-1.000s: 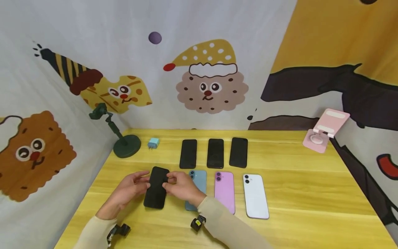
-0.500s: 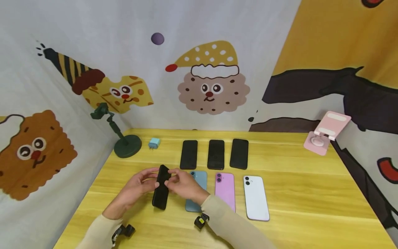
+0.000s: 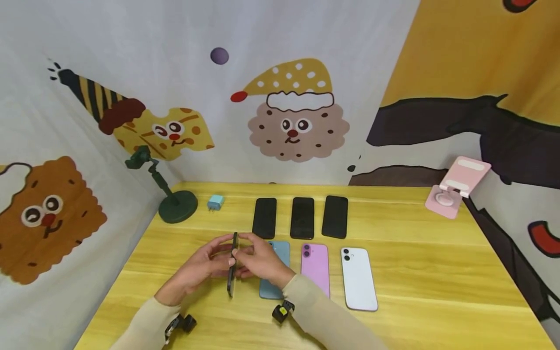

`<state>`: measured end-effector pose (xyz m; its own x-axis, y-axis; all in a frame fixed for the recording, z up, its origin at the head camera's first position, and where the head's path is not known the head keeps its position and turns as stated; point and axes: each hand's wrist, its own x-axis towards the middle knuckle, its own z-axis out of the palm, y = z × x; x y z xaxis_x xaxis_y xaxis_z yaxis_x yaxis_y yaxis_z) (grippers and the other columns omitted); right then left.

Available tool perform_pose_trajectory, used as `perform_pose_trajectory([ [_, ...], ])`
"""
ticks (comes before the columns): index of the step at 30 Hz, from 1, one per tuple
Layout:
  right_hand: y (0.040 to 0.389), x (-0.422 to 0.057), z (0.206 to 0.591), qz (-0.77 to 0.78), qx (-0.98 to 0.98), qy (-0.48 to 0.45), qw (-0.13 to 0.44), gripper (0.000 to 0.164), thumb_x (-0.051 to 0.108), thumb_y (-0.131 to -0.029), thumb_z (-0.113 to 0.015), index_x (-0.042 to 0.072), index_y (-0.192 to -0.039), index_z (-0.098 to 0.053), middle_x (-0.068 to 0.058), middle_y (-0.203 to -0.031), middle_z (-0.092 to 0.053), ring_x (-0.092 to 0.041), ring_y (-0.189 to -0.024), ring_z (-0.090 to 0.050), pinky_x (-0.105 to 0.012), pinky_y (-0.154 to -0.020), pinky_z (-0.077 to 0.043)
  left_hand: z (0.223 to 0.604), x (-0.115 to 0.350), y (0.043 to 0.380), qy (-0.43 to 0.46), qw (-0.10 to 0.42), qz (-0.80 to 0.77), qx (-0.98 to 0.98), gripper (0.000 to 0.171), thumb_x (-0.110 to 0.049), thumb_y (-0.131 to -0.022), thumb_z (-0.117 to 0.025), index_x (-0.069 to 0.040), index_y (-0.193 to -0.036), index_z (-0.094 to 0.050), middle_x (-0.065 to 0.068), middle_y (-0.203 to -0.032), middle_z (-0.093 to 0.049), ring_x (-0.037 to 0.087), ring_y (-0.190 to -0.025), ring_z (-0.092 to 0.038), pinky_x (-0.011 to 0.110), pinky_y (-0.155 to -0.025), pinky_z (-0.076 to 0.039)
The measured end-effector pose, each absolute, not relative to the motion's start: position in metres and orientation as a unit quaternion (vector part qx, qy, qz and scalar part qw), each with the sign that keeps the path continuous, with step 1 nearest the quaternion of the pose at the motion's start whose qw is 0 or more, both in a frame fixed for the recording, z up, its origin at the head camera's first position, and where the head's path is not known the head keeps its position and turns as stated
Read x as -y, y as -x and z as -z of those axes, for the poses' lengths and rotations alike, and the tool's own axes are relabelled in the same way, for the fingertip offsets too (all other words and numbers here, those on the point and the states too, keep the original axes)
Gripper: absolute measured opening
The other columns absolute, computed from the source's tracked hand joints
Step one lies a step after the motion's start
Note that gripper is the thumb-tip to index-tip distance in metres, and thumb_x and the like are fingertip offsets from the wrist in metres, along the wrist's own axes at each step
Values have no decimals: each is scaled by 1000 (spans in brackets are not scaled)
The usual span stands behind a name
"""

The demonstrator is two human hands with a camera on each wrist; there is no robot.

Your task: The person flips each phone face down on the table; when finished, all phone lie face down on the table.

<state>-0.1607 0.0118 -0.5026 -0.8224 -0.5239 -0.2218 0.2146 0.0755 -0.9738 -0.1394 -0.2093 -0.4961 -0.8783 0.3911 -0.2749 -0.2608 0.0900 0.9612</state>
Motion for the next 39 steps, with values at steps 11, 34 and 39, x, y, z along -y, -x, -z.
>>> perform_pose_trajectory([
  [11, 158, -13, 498, 658, -706, 96, 243, 80, 18, -99, -74, 10, -166, -31, -19, -112, -75, -24, -73, -77, -41, -65, -66, 496, 201, 136, -58, 242, -670, -700, 79, -13, -95, -80, -9, -163, -41, 21, -168, -36, 46, -150, -41, 38, -103, -58],
  [34, 154, -26, 493, 675, -689, 121, 233, 80, 1, -96, -72, 6, -164, -30, -21, -119, -73, -29, -66, -76, -51, -62, -65, 496, 214, 133, -2, 229, -696, -681, 75, 0, -99, -66, -13, -165, -33, 27, -137, -56, 26, -104, -72, 45, -84, -64],
  [39, 156, -27, 494, 663, -699, 131, 233, 83, 4, -96, -75, 3, -165, -30, -19, -114, -69, -25, -69, -76, -46, -64, -66, 496, 216, 134, 7, 222, -692, -687, 75, 3, -98, -65, -14, -164, -35, 26, -133, -57, 26, -100, -73, 43, -82, -65],
])
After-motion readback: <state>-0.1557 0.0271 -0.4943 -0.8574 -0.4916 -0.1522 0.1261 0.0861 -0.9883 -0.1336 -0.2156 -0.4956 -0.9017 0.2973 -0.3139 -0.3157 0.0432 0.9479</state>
